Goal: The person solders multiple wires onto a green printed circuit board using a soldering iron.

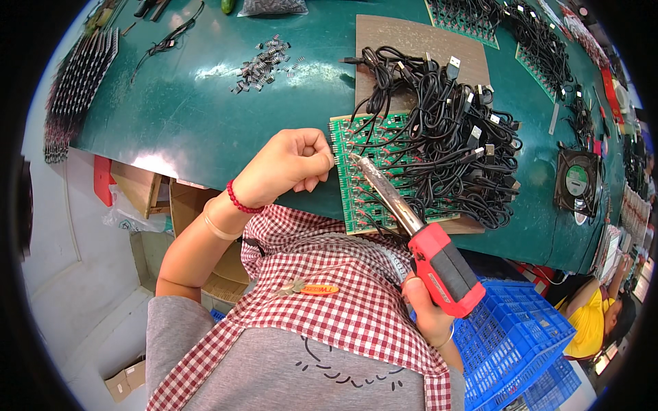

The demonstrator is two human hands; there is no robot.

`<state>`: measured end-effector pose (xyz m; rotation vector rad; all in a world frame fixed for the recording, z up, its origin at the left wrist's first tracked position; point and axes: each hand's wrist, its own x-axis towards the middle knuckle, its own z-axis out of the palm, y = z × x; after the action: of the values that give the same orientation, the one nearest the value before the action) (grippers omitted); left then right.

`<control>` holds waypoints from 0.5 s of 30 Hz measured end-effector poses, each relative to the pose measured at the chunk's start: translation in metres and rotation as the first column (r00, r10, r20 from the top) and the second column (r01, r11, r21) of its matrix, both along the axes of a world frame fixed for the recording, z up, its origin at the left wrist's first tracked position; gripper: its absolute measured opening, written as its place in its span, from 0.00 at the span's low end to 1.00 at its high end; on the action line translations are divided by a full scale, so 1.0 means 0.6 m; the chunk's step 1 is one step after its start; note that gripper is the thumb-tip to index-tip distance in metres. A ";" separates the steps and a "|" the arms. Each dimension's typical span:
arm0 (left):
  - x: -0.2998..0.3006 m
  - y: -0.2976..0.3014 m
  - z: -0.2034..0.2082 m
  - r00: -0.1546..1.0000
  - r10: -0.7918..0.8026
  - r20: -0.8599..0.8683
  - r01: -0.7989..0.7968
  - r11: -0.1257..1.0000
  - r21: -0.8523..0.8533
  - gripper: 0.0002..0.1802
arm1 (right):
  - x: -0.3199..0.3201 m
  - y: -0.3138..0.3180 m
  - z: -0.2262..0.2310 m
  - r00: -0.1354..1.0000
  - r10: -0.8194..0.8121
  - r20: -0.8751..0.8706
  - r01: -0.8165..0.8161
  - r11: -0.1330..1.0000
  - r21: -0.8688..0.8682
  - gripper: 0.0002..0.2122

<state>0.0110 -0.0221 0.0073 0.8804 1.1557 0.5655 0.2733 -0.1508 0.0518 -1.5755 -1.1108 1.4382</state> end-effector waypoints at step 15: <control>-0.065 0.122 -0.025 0.391 0.473 -0.790 0.463 0.640 0.613 0.06 | -0.003 0.015 0.005 0.991 0.017 -0.133 0.005 0.986 0.166 0.15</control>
<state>-0.0282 0.0510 -0.0078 2.2042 2.0051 0.5696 0.2713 -0.1417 0.0550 -1.3407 -1.1262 1.3955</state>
